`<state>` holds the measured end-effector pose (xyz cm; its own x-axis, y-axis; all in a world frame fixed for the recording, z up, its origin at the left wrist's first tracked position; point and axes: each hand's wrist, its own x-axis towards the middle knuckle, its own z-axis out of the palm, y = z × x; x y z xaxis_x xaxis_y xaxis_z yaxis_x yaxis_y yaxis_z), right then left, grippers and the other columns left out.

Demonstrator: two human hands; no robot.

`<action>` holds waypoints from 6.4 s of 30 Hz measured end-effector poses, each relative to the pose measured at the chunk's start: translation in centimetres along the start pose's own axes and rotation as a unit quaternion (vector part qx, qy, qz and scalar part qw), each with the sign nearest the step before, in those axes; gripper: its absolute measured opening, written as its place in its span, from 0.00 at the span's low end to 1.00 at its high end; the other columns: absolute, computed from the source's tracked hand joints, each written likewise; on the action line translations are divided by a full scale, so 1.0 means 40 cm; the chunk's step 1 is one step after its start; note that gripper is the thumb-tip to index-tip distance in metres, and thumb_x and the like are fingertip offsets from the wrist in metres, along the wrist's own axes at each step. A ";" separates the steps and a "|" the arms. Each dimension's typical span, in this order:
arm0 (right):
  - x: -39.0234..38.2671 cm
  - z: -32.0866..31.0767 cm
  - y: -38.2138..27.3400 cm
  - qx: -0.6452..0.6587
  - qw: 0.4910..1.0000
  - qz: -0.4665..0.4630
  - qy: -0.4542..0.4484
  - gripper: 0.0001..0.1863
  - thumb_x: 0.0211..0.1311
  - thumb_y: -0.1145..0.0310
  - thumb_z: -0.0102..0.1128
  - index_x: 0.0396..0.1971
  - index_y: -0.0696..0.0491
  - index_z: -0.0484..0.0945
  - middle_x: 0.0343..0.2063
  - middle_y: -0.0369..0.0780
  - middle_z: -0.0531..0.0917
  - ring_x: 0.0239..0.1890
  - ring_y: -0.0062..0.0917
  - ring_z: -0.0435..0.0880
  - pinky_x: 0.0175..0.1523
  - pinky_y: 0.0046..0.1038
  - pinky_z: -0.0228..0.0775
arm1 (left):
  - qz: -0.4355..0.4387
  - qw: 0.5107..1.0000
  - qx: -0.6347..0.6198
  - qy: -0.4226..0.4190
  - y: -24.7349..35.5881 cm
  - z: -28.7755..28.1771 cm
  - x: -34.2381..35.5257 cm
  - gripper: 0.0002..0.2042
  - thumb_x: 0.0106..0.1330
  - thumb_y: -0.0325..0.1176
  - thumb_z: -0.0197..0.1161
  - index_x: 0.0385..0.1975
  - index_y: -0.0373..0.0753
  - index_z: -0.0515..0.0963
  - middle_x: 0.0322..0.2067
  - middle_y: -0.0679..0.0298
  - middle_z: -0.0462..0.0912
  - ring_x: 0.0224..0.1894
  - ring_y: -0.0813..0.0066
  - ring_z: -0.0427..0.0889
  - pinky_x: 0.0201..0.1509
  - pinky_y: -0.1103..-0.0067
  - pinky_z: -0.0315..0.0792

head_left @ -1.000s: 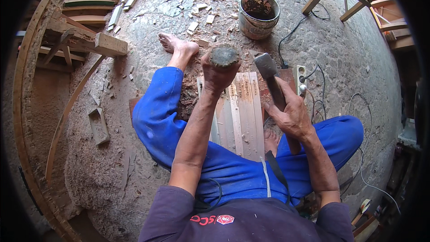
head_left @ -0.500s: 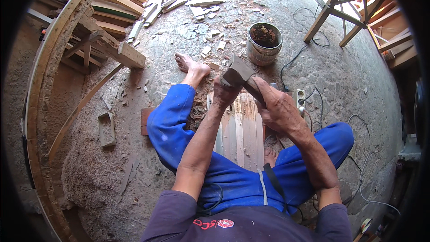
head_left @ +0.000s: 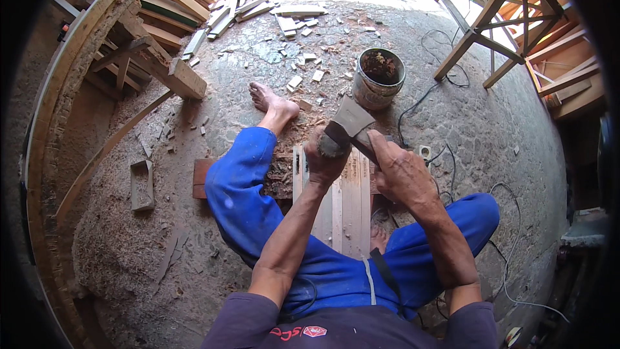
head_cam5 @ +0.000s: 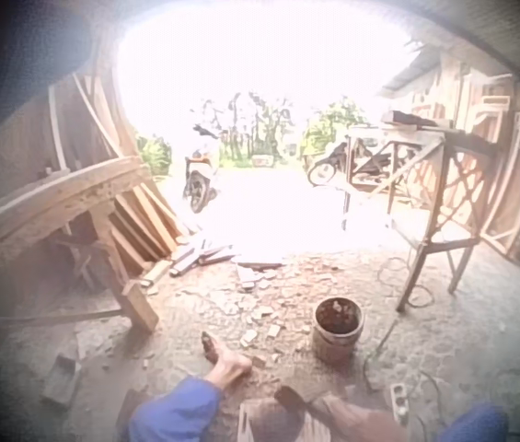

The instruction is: The person sits on the floor and uses a chisel and mallet to carve a piece of wood. They repeatedly strike the chisel to remove wood shavings, occasionally adjusting the chisel's position on the wood.

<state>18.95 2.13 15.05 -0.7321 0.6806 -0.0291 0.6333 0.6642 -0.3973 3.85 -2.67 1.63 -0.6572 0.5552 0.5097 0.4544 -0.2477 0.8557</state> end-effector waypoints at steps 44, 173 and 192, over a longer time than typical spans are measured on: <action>-0.138 0.094 0.093 0.383 0.898 0.212 -0.046 0.34 0.59 0.73 0.65 0.67 0.62 0.66 0.44 0.47 0.86 0.46 0.28 0.86 0.54 0.31 0.76 | -0.475 0.869 0.058 -0.126 -0.480 0.188 0.347 0.14 0.62 0.39 0.72 0.21 0.40 0.77 0.18 0.67 0.77 0.15 0.78 0.74 0.18 0.79 0.67; -0.133 0.225 0.160 0.431 0.868 0.245 0.032 0.35 0.60 0.68 0.65 0.67 0.61 0.66 0.54 0.51 0.82 0.55 0.35 0.82 0.62 0.33 0.71 | -0.498 0.860 -0.001 -0.112 -0.343 0.173 0.323 0.08 0.55 0.26 0.65 0.17 0.37 0.74 0.15 0.65 0.76 0.14 0.74 0.71 0.19 0.73 0.65; -0.121 0.260 0.170 0.415 0.876 0.246 -0.019 0.34 0.62 0.66 0.67 0.65 0.63 0.67 0.50 0.56 0.84 0.53 0.44 0.86 0.60 0.35 0.75 | -0.308 0.937 -0.015 -0.164 -0.231 0.052 0.448 0.10 0.63 0.34 0.74 0.26 0.39 0.80 0.18 0.69 0.76 0.15 0.81 0.72 0.19 0.80 0.64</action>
<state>24.17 0.13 2.95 -0.4401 0.7998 -0.4081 0.4849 -0.1709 -0.8577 -10.86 11.22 2.66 -0.5672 0.8130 -0.1316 0.0292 0.1795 0.9833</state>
